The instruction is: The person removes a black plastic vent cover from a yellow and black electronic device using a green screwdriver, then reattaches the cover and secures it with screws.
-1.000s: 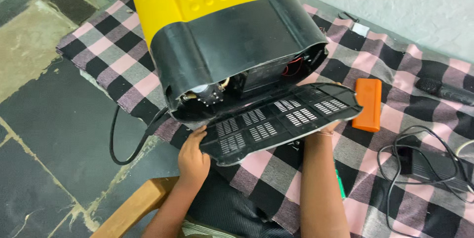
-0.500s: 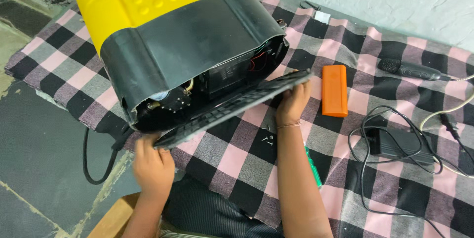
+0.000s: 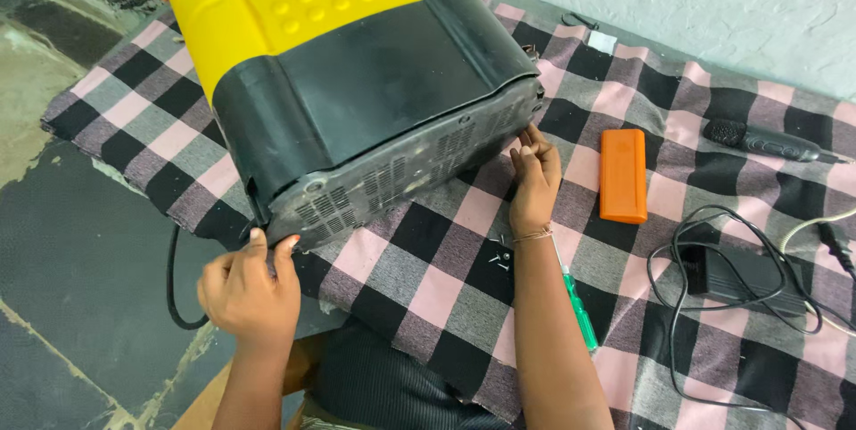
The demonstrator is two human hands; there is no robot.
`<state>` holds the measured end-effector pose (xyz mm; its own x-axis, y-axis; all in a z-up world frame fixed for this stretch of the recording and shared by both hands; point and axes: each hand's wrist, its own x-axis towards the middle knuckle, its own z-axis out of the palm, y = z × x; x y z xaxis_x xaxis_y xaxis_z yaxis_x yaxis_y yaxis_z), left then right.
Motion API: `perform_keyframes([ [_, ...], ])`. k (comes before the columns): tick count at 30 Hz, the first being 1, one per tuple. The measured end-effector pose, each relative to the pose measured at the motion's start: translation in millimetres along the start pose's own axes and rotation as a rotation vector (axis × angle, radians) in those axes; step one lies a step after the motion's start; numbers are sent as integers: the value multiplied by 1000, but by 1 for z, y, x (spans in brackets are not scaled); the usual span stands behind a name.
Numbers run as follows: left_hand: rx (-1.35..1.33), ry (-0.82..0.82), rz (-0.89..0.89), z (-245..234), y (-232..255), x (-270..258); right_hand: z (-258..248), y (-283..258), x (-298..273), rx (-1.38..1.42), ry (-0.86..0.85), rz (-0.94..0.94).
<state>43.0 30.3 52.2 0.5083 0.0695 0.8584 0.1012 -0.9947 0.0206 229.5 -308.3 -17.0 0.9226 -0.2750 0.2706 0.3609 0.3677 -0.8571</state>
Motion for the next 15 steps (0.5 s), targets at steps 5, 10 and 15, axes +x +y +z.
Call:
perform_keyframes([
  [5, 14, -11, 50, -6, 3, 11, -1, 8, 1, -22, 41, -3],
  [10, -163, -57, -51, -6, 6, 29, -4, 7, 4, -39, 32, -64],
  [15, -262, -101, -220, -3, 7, 29, -1, 2, 4, 3, -25, -44],
])
